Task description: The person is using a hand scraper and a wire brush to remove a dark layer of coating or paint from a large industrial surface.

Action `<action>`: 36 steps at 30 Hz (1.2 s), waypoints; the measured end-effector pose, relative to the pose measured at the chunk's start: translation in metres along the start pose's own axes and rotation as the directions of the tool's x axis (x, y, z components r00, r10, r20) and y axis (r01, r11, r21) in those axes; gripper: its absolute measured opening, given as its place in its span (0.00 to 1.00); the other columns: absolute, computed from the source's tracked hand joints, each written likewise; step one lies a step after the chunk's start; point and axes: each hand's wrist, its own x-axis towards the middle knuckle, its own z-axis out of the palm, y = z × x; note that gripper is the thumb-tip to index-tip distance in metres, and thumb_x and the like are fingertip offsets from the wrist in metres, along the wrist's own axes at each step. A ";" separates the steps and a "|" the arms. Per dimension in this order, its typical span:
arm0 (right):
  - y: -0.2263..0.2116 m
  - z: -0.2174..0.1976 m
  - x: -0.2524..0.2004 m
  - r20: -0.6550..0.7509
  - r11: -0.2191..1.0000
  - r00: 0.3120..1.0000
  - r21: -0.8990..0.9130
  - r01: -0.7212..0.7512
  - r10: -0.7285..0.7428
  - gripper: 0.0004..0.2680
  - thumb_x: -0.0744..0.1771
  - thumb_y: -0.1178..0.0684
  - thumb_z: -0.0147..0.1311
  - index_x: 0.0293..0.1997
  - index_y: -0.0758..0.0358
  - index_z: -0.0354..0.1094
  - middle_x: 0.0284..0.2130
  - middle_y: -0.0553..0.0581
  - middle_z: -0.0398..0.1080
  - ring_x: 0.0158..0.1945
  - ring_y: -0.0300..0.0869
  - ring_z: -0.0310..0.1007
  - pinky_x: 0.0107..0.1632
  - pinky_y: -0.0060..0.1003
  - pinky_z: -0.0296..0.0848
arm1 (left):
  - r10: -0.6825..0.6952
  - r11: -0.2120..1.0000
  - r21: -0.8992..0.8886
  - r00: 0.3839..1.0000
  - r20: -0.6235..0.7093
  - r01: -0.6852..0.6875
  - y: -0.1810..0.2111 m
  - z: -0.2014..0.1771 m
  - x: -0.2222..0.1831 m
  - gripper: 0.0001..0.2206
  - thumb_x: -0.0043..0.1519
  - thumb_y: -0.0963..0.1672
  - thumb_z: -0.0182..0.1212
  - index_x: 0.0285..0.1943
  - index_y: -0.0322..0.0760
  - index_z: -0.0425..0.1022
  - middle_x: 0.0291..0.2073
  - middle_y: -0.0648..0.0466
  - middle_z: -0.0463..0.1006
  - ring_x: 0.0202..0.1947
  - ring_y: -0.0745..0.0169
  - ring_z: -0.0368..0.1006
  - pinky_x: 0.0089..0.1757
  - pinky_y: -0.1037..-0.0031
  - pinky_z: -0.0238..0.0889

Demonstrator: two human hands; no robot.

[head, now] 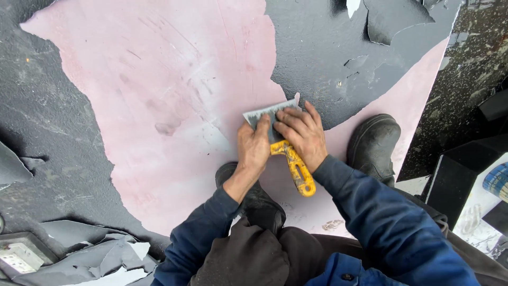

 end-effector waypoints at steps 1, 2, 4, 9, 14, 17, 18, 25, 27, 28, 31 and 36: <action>0.002 0.000 0.001 0.006 1.000 1.000 0.000 -0.006 0.006 0.11 0.65 0.57 0.59 0.53 0.55 0.73 0.56 0.52 0.73 0.65 0.46 0.68 0.75 0.58 0.53 | -0.008 1.000 -0.001 1.000 0.002 0.008 -0.005 0.001 0.001 0.13 0.67 0.43 0.53 0.52 0.27 0.76 0.42 0.52 0.80 0.41 0.68 0.74 0.43 0.73 0.69; 0.002 0.000 -0.001 0.019 1.000 1.000 0.001 0.024 -0.024 0.11 0.64 0.56 0.59 0.52 0.56 0.73 0.56 0.53 0.73 0.65 0.47 0.68 0.74 0.57 0.53 | -0.079 0.997 0.007 0.997 -0.026 0.079 -0.011 0.000 -0.003 0.13 0.67 0.44 0.53 0.51 0.26 0.76 0.41 0.52 0.80 0.40 0.68 0.75 0.42 0.73 0.70; -0.001 -0.004 0.001 0.038 0.999 0.999 0.015 0.033 -0.033 0.11 0.64 0.56 0.60 0.52 0.57 0.73 0.56 0.54 0.73 0.64 0.48 0.68 0.73 0.57 0.54 | -0.168 0.985 0.027 0.984 -0.053 0.170 -0.020 -0.003 -0.006 0.13 0.68 0.44 0.54 0.51 0.26 0.76 0.40 0.51 0.81 0.39 0.67 0.75 0.41 0.73 0.70; 0.015 0.013 0.006 -0.012 0.994 0.996 -0.068 0.089 -0.090 0.09 0.66 0.55 0.60 0.52 0.53 0.73 0.54 0.51 0.73 0.64 0.45 0.68 0.75 0.57 0.57 | -0.030 0.992 -0.126 1.000 -0.006 0.029 -0.021 0.003 0.021 0.13 0.66 0.43 0.54 0.54 0.26 0.75 0.46 0.53 0.81 0.45 0.70 0.76 0.46 0.74 0.71; 0.003 -0.018 0.052 -0.025 0.994 0.994 -0.026 0.103 -0.104 0.12 0.65 0.56 0.59 0.54 0.59 0.73 0.56 0.54 0.73 0.65 0.48 0.69 0.73 0.58 0.55 | -0.039 0.995 -0.094 0.996 -0.081 0.032 0.015 -0.001 0.021 0.14 0.70 0.43 0.55 0.51 0.19 0.76 0.41 0.46 0.79 0.39 0.63 0.71 0.40 0.69 0.68; 0.001 -0.006 0.043 -0.052 0.993 0.993 -0.048 0.108 -0.110 0.11 0.64 0.56 0.58 0.52 0.56 0.74 0.55 0.53 0.73 0.64 0.46 0.69 0.73 0.58 0.56 | -0.005 0.984 -0.179 0.999 -0.044 -0.003 0.014 -0.004 0.022 0.13 0.68 0.42 0.54 0.54 0.22 0.74 0.45 0.49 0.79 0.42 0.65 0.73 0.43 0.71 0.69; -0.012 0.006 0.015 -0.043 0.999 0.998 -0.028 0.033 -0.035 0.11 0.64 0.56 0.58 0.51 0.54 0.74 0.54 0.52 0.73 0.63 0.46 0.70 0.72 0.58 0.58 | -0.021 0.995 -0.099 0.999 -0.036 0.018 -0.001 -0.012 0.007 0.13 0.66 0.42 0.54 0.56 0.26 0.73 0.48 0.52 0.79 0.47 0.68 0.75 0.47 0.75 0.69; -0.009 0.003 0.019 -0.026 0.998 0.998 0.016 0.057 -0.056 0.11 0.64 0.57 0.59 0.52 0.61 0.73 0.55 0.58 0.72 0.64 0.52 0.68 0.68 0.57 0.65 | -0.033 0.986 -0.162 0.999 0.010 0.035 -0.023 -0.014 0.018 0.12 0.73 0.41 0.56 0.52 0.16 0.76 0.42 0.46 0.78 0.39 0.62 0.70 0.42 0.69 0.67; 0.006 0.006 0.027 -0.073 0.998 0.996 0.007 0.060 -0.059 0.09 0.67 0.58 0.60 0.53 0.59 0.73 0.56 0.55 0.72 0.66 0.50 0.68 0.73 0.55 0.63 | -0.078 0.967 -0.243 0.997 0.010 0.078 -0.011 0.000 0.034 0.11 0.68 0.41 0.54 0.52 0.23 0.75 0.44 0.49 0.80 0.41 0.66 0.76 0.42 0.72 0.71; -0.002 0.002 0.021 -0.064 0.999 0.997 0.014 0.047 -0.046 0.09 0.67 0.58 0.60 0.53 0.59 0.73 0.56 0.55 0.72 0.66 0.50 0.68 0.73 0.55 0.63 | -0.093 0.967 -0.238 0.996 0.010 0.093 -0.015 -0.003 0.025 0.11 0.68 0.41 0.54 0.52 0.23 0.75 0.44 0.49 0.80 0.41 0.66 0.76 0.42 0.72 0.71; -0.007 0.002 0.019 -0.014 0.999 1.000 -0.051 -0.015 0.015 0.12 0.64 0.55 0.61 0.52 0.56 0.74 0.56 0.52 0.72 0.64 0.47 0.68 0.71 0.60 0.52 | -0.071 0.971 -0.228 0.997 0.011 0.072 -0.018 -0.004 0.026 0.11 0.69 0.41 0.54 0.52 0.23 0.75 0.43 0.49 0.79 0.40 0.66 0.75 0.41 0.73 0.71; -0.003 0.005 0.029 -0.013 0.988 1.000 -0.157 -0.011 0.009 0.11 0.65 0.54 0.62 0.53 0.54 0.74 0.57 0.50 0.72 0.58 0.49 0.66 0.70 0.60 0.48 | -0.042 0.994 -0.100 0.999 -0.007 0.041 -0.012 -0.003 0.044 0.11 0.68 0.42 0.56 0.47 0.22 0.78 0.37 0.49 0.81 0.35 0.66 0.73 0.37 0.72 0.70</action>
